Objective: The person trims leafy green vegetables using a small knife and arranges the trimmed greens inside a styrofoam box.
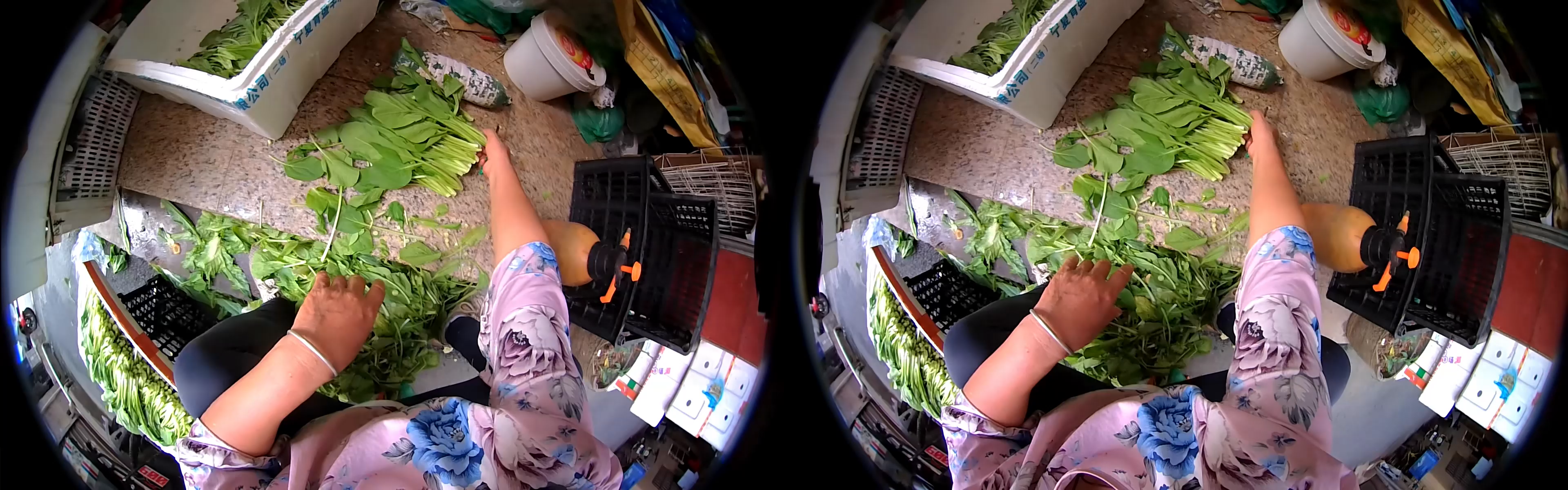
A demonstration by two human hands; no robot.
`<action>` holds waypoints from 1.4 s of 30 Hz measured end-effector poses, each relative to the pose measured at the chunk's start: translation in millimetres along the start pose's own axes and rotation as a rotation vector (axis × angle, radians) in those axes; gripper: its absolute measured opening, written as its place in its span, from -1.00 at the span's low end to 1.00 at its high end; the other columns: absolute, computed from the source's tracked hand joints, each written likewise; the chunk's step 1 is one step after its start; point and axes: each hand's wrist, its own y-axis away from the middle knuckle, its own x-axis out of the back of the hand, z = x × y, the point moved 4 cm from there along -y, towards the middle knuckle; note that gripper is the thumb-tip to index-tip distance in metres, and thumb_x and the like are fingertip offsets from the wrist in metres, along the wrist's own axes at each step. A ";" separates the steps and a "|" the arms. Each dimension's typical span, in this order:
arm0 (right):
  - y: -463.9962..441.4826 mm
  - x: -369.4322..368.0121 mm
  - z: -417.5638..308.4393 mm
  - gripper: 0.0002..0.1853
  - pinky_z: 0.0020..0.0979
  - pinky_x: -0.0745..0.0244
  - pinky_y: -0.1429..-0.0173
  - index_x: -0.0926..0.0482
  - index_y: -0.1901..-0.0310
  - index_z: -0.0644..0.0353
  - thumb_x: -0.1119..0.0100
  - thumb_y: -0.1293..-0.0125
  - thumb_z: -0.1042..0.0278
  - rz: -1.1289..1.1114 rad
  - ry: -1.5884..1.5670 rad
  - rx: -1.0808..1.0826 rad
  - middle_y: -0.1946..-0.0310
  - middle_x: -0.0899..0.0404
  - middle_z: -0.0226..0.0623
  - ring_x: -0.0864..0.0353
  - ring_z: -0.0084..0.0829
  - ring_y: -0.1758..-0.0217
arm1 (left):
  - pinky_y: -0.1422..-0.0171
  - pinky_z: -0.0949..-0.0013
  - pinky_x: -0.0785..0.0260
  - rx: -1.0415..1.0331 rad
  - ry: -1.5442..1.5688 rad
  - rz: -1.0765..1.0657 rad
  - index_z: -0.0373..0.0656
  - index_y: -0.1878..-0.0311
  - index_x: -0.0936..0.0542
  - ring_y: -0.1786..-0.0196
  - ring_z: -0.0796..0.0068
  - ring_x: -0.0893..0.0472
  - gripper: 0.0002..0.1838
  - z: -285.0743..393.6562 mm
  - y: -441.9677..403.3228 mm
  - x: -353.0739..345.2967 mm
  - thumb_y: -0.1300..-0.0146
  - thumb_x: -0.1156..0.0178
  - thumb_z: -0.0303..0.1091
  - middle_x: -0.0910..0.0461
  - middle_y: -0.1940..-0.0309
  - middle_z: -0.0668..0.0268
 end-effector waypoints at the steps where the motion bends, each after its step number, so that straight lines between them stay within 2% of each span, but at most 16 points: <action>1: 0.4 -0.8 -1.0 -0.68 -0.44 -0.13 0.64 -0.47 0.25 0.22 -0.25 -0.08 0.17 0.025 -0.017 0.033 0.48 -0.47 -0.26 -0.31 -0.55 0.63 | -0.21 0.17 -0.16 -0.001 0.008 0.001 -0.14 -0.19 -0.31 0.03 0.25 -0.50 -0.42 0.4 -0.6 -0.8 -0.09 -0.16 -0.19 -0.46 0.12 0.16; 3: 0.6 -1.2 -3.2 -0.66 -0.45 -0.11 0.65 -0.46 0.27 0.30 -0.24 -0.08 0.18 0.055 -0.024 0.066 0.46 -0.47 -0.25 -0.30 -0.53 0.66 | -0.20 0.18 -0.17 -0.005 0.026 0.003 -0.14 -0.19 -0.31 0.04 0.25 -0.50 -0.43 -0.1 0.6 -1.5 -0.09 -0.16 -0.19 -0.46 0.12 0.15; 5: -2.8 3.8 -2.1 -0.65 -0.44 -0.12 0.64 -0.46 0.37 0.32 -0.26 -0.06 0.16 0.228 0.006 0.129 0.46 -0.48 -0.23 -0.31 -0.52 0.65 | -0.18 0.18 -0.19 -0.022 0.021 0.041 -0.15 -0.18 -0.33 0.05 0.25 -0.51 -0.45 1.0 2.6 -1.8 -0.10 -0.13 -0.22 -0.47 0.14 0.16; 7: -1.8 -3.2 -7.5 -0.65 -0.39 -0.23 0.57 -0.45 0.43 0.31 -0.28 -0.04 0.15 0.337 0.052 0.170 0.46 -0.49 -0.19 -0.36 -0.48 0.61 | -0.18 0.18 -0.20 -0.009 0.004 0.061 -0.15 -0.17 -0.33 0.05 0.25 -0.51 -0.46 -3.2 3.6 -2.7 -0.10 -0.11 -0.24 -0.47 0.15 0.16; 9: 2.2 -2.1 -24.5 -0.65 -0.31 -0.34 0.45 -0.46 0.44 0.31 -0.28 -0.04 0.15 0.459 0.288 0.441 0.47 -0.51 -0.19 -0.40 -0.44 0.59 | -0.18 0.17 -0.20 -0.003 0.002 0.081 -0.15 -0.17 -0.34 0.05 0.25 -0.51 -0.47 -4.3 4.2 -1.8 -0.09 -0.10 -0.26 -0.47 0.17 0.16; 10: 3.1 -2.9 -31.4 -0.65 -0.28 -0.39 0.34 -0.46 0.45 0.30 -0.28 -0.03 0.14 0.419 0.221 0.578 0.47 -0.52 -0.21 -0.44 -0.41 0.57 | -0.19 0.16 -0.20 -0.004 0.034 0.068 -0.15 -0.16 -0.35 0.06 0.24 -0.51 -0.48 -4.0 3.3 -1.2 -0.09 -0.09 -0.27 -0.48 0.17 0.17; 11: 2.2 -5.2 -32.6 -0.65 -0.28 -0.39 0.34 -0.46 0.45 0.30 -0.28 -0.03 0.14 0.419 0.223 0.581 0.47 -0.52 -0.21 -0.44 -0.41 0.57 | -0.21 0.15 -0.19 -0.007 0.065 0.056 -0.15 -0.16 -0.35 0.06 0.24 -0.52 -0.49 -4.1 2.6 -1.0 -0.09 -0.08 -0.28 -0.48 0.18 0.17; 13: 6.1 -11.7 -41.7 -0.65 -0.31 -0.40 0.32 -0.43 0.50 0.28 -0.29 -0.03 0.15 0.384 0.168 0.856 0.49 -0.52 -0.25 -0.44 -0.40 0.59 | -0.21 0.14 -0.19 -0.008 0.061 0.082 -0.15 -0.14 -0.36 0.07 0.23 -0.52 -0.50 -4.7 3.5 -1.8 -0.09 -0.08 -0.28 -0.48 0.19 0.17; 15: 14.8 -16.5 -43.5 -0.68 -0.35 -0.38 0.43 -0.40 0.48 0.29 -0.26 -0.05 0.20 0.348 0.141 0.804 0.53 -0.50 -0.24 -0.45 -0.42 0.60 | -0.21 0.14 -0.20 -0.012 0.050 0.105 -0.15 -0.13 -0.37 0.08 0.22 -0.52 -0.51 -3.6 4.3 -3.9 -0.09 -0.09 -0.28 -0.48 0.19 0.17; 17: 28.5 -23.6 -35.9 -0.70 -0.42 -0.30 0.58 -0.36 0.38 0.31 -0.21 -0.07 0.26 0.155 -0.124 0.338 0.55 -0.47 -0.22 -0.45 -0.47 0.61 | -0.20 0.13 -0.21 0.005 0.028 0.092 -0.15 -0.12 -0.37 0.10 0.22 -0.54 -0.52 -5.2 5.2 -6.3 -0.08 -0.10 -0.29 -0.49 0.21 0.17; 18: 32.3 -22.1 -36.8 -0.67 -0.47 -0.21 0.68 -0.31 0.29 0.32 -0.18 -0.09 0.26 0.163 -0.092 0.335 0.54 -0.45 -0.20 -0.46 -0.49 0.61 | -0.18 0.13 -0.23 -0.003 0.049 0.111 -0.14 -0.11 -0.37 0.12 0.21 -0.55 -0.52 -4.9 6.5 -3.9 -0.07 -0.11 -0.30 -0.49 0.22 0.16; 26: 14.0 -20.5 -28.5 -0.68 -0.49 -0.21 0.69 -0.40 0.31 0.33 -0.22 -0.11 0.23 0.181 -0.176 0.216 0.50 -0.49 -0.17 -0.47 -0.48 0.63 | -0.18 0.11 -0.22 0.000 0.061 0.104 -0.15 -0.11 -0.37 0.12 0.18 -0.54 -0.52 -5.8 7.7 -3.5 -0.07 -0.13 -0.28 -0.48 0.20 0.14; 28: 13.6 -20.9 -28.4 -0.67 -0.49 -0.22 0.66 -0.43 0.23 0.35 -0.19 -0.15 0.22 0.190 -0.173 0.102 0.43 -0.50 -0.18 -0.50 -0.46 0.59 | -0.18 0.10 -0.22 -0.001 0.055 0.120 -0.14 -0.12 -0.35 0.12 0.16 -0.54 -0.49 -6.1 7.9 -4.8 -0.06 -0.15 -0.27 -0.47 0.18 0.13; 34: 24.5 -22.5 -32.3 -0.63 -0.50 -0.20 0.61 -0.35 -0.02 0.28 -0.05 -0.28 0.22 0.171 -0.092 0.082 0.20 -0.44 -0.12 -0.53 -0.43 0.42 | -0.19 0.09 -0.21 0.001 0.055 0.089 -0.13 -0.15 -0.32 0.09 0.16 -0.53 -0.45 -6.4 7.3 -4.5 -0.05 -0.17 -0.24 -0.47 0.17 0.13; 37: 23.1 -21.8 -32.3 -0.60 -0.50 -0.19 0.60 -0.29 -0.07 0.28 -0.04 -0.29 0.23 0.112 -0.084 0.081 0.17 -0.40 -0.11 -0.51 -0.44 0.40 | -0.19 0.10 -0.21 -0.005 0.090 0.082 -0.13 -0.14 -0.33 0.08 0.16 -0.52 -0.46 -6.1 7.4 -4.0 -0.05 -0.16 -0.26 -0.47 0.17 0.13; 42: -9.0 -17.2 -21.4 -0.58 -0.41 -0.17 0.56 -0.45 0.19 0.30 -0.08 -0.20 0.03 0.120 0.180 0.197 0.39 -0.47 -0.22 -0.42 -0.48 0.45 | -0.19 0.10 -0.21 -0.009 0.087 0.085 -0.14 -0.14 -0.33 0.08 0.17 -0.52 -0.47 -4.5 6.6 -4.6 -0.05 -0.15 -0.28 -0.47 0.17 0.13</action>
